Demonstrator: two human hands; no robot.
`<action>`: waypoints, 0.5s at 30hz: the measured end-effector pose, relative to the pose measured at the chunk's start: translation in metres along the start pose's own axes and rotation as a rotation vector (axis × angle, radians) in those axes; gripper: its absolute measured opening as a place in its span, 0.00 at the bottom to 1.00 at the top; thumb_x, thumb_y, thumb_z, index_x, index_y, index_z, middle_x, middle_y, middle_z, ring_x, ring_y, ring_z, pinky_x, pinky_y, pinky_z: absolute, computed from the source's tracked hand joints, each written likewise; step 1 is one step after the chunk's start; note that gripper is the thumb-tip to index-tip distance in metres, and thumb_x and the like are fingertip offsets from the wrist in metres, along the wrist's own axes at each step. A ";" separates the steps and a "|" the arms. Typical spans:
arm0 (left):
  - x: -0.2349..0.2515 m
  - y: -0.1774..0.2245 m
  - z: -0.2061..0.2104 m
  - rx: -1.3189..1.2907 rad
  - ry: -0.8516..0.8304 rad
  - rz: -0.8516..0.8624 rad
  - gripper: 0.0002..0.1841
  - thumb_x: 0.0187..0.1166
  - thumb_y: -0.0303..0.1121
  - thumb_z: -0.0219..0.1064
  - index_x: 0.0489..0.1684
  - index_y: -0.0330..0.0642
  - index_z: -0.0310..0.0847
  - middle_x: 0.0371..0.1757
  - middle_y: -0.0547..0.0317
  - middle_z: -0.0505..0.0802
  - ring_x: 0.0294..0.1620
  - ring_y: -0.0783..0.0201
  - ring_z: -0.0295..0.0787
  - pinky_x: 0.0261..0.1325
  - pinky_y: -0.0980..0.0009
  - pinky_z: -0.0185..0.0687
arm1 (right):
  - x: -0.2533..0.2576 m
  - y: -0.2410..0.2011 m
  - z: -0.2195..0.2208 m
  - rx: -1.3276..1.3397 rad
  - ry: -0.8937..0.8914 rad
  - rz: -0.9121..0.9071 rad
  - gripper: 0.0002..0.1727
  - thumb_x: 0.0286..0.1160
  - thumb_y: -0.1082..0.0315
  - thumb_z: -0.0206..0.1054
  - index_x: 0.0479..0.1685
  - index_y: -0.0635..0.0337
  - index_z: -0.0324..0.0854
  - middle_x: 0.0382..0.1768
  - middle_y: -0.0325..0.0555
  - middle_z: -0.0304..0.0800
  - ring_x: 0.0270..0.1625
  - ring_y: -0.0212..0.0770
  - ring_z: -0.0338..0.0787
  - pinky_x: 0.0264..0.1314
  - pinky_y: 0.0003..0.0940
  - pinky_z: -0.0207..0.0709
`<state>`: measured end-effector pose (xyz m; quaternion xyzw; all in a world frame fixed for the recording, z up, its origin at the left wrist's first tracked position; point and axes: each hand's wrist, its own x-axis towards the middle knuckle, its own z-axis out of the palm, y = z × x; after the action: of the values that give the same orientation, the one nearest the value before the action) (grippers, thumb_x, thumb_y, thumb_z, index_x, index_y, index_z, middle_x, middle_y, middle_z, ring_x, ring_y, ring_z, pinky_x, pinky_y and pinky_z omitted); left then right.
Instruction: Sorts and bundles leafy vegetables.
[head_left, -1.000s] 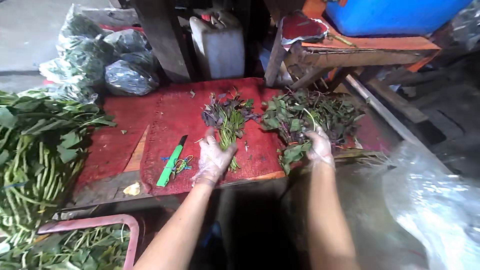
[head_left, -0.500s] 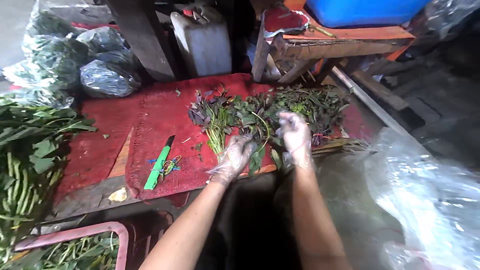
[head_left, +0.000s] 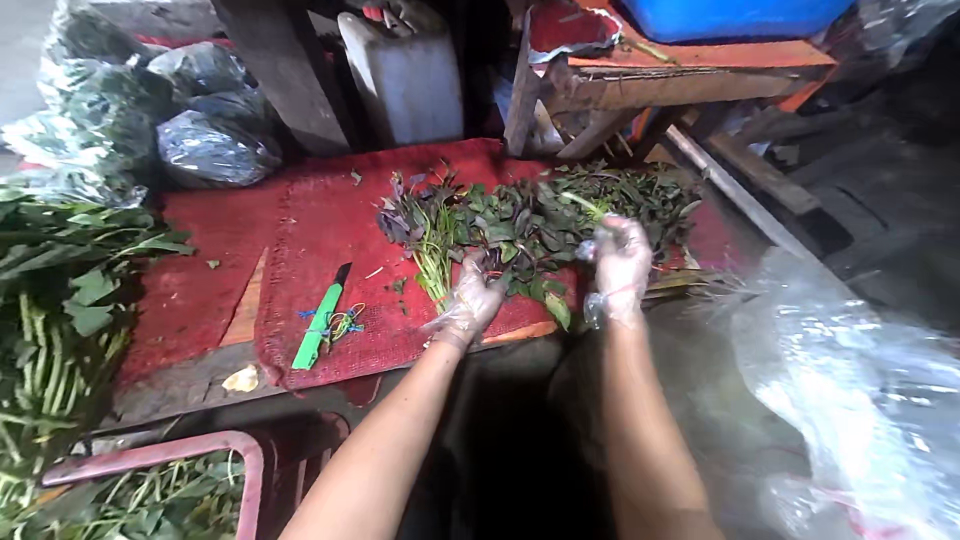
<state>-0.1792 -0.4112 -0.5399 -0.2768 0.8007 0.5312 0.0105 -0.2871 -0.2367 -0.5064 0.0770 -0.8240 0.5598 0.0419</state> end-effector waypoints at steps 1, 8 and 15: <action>0.002 0.001 0.002 0.009 0.008 -0.003 0.36 0.82 0.45 0.68 0.89 0.46 0.59 0.76 0.40 0.81 0.74 0.43 0.80 0.75 0.40 0.73 | 0.012 0.007 0.000 -0.033 0.049 -0.026 0.19 0.86 0.70 0.58 0.73 0.65 0.76 0.64 0.56 0.86 0.53 0.39 0.90 0.58 0.38 0.86; 0.007 0.010 -0.005 -0.094 -0.040 -0.092 0.26 0.91 0.53 0.53 0.73 0.43 0.75 0.60 0.38 0.88 0.58 0.42 0.85 0.60 0.39 0.78 | -0.038 -0.022 0.011 -0.292 -0.253 -0.159 0.13 0.84 0.63 0.65 0.57 0.59 0.87 0.60 0.53 0.88 0.59 0.47 0.90 0.62 0.50 0.86; 0.004 -0.002 -0.009 -0.225 -0.095 -0.060 0.23 0.93 0.49 0.51 0.73 0.45 0.77 0.57 0.45 0.87 0.51 0.53 0.82 0.55 0.51 0.78 | -0.040 0.000 0.046 -0.468 -0.542 -0.211 0.13 0.86 0.67 0.64 0.59 0.56 0.91 0.61 0.54 0.92 0.66 0.55 0.90 0.73 0.58 0.78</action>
<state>-0.1796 -0.4216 -0.5386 -0.2747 0.7260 0.6296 0.0330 -0.2468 -0.2767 -0.5298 0.2953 -0.8983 0.3083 -0.1040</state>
